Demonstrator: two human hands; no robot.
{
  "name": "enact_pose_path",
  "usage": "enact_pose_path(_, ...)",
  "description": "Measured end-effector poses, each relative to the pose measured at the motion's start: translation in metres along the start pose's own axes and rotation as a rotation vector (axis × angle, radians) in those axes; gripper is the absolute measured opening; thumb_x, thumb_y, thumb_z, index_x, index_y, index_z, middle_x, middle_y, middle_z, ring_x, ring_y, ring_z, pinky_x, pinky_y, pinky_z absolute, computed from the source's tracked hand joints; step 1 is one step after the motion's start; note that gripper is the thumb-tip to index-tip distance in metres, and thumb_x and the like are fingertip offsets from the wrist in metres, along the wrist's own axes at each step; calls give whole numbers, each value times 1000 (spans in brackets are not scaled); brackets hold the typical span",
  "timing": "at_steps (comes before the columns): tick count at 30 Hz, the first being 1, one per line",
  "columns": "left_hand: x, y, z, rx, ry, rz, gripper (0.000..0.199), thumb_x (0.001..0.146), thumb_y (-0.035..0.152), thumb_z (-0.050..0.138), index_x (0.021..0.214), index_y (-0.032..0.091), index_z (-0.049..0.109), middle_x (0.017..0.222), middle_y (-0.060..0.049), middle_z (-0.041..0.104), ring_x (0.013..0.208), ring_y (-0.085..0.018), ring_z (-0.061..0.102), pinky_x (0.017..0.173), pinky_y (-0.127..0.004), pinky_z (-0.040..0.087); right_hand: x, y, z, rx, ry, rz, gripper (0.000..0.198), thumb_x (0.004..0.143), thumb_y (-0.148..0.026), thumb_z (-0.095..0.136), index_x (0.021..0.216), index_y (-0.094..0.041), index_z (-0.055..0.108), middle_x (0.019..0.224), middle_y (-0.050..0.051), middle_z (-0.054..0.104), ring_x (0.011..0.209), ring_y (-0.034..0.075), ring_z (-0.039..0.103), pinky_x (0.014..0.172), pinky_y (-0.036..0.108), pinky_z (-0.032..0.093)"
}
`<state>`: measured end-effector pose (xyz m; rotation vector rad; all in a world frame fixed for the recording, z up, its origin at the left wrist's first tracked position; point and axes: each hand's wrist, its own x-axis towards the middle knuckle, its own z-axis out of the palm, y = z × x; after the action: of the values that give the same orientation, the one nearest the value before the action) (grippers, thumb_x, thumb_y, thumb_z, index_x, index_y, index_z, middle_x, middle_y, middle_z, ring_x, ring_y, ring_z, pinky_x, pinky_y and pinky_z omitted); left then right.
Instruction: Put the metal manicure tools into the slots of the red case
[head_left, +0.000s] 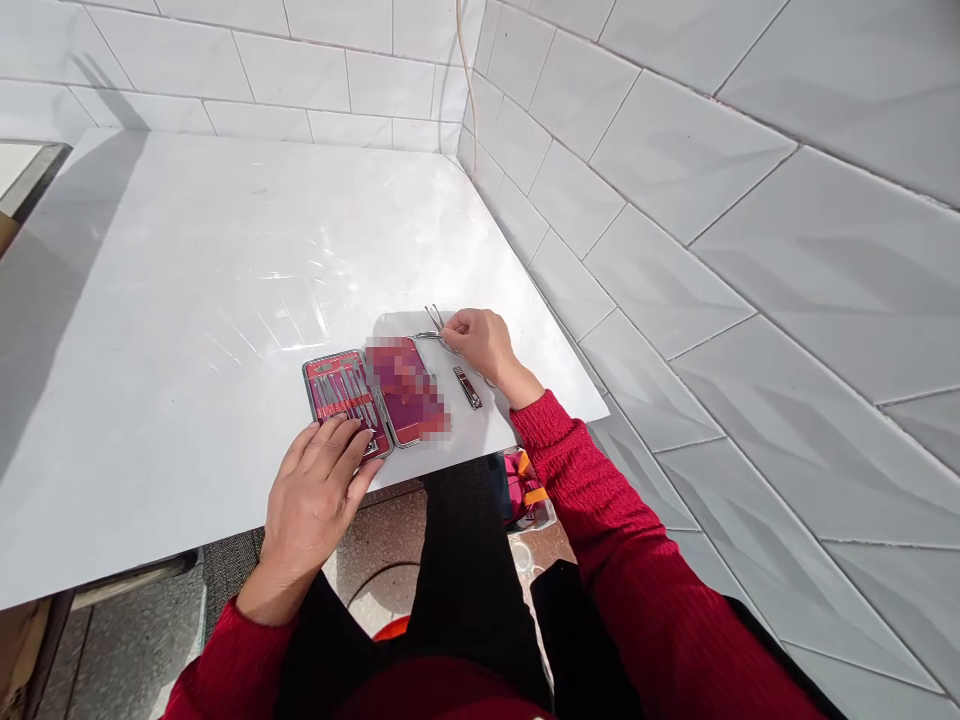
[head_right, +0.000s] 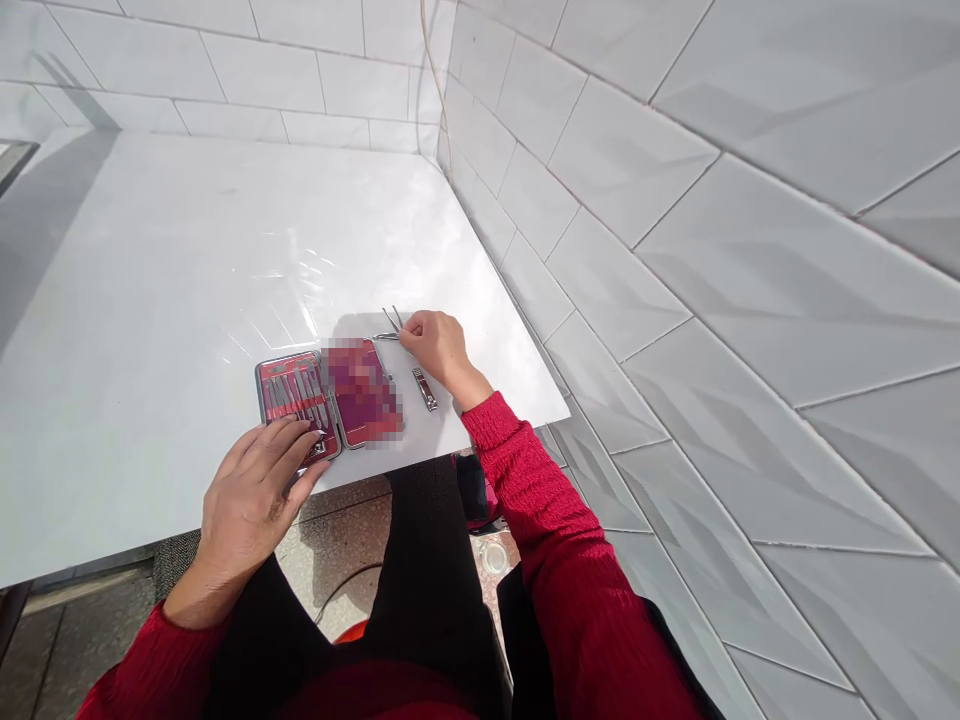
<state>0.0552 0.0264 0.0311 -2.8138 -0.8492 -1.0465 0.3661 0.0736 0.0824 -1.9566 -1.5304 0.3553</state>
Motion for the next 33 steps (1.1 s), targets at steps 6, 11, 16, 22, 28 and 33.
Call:
enact_pose_path(6,-1,0,1,-23,-8,-31,33,106,33,62,137,21,65,129,-11,75,129,-32,67,116,-51,48,-15,-12,2,469,-232,13,22,84,-34,68,69,-19,63,59,-4,56,58,11,47,57,27,36)
enact_pose_path(11,1,2,-3,-38,-3,-28,32,106,33,62,137,23,64,130,-10,75,130,-31,67,117,-52,47,-17,-15,5,679,-401,4,26,83,-42,75,76,-19,65,61,-4,56,57,10,44,55,25,33)
enact_pose_path(16,12,12,-9,-169,82,-122,27,104,32,65,129,22,66,133,-12,73,127,-30,68,113,-52,50,-23,-16,10,863,-539,-39,40,79,-56,82,82,-19,65,64,-4,58,57,9,44,51,23,29)
enact_pose_path(22,53,16,-6,-325,183,-316,21,106,32,58,112,20,74,119,-9,78,112,-24,72,103,-44,55,-40,-28,9,934,-695,-131,43,82,-57,83,81,-19,63,65,-4,58,56,9,44,52,22,32)
enact_pose_path(28,83,27,-12,-658,13,-621,40,103,39,54,68,20,58,59,5,46,58,-11,42,55,-27,35,-57,-37,3,884,-723,-182,37,87,-53,80,82,-19,65,67,-4,58,59,10,46,53,23,34)
enact_pose_path(33,83,34,-9,-750,-14,-716,40,97,38,56,62,20,48,59,5,36,59,-10,33,53,-25,26,-68,-40,5,877,-675,-169,40,85,-56,80,80,-19,64,66,-5,55,59,9,44,55,25,35)
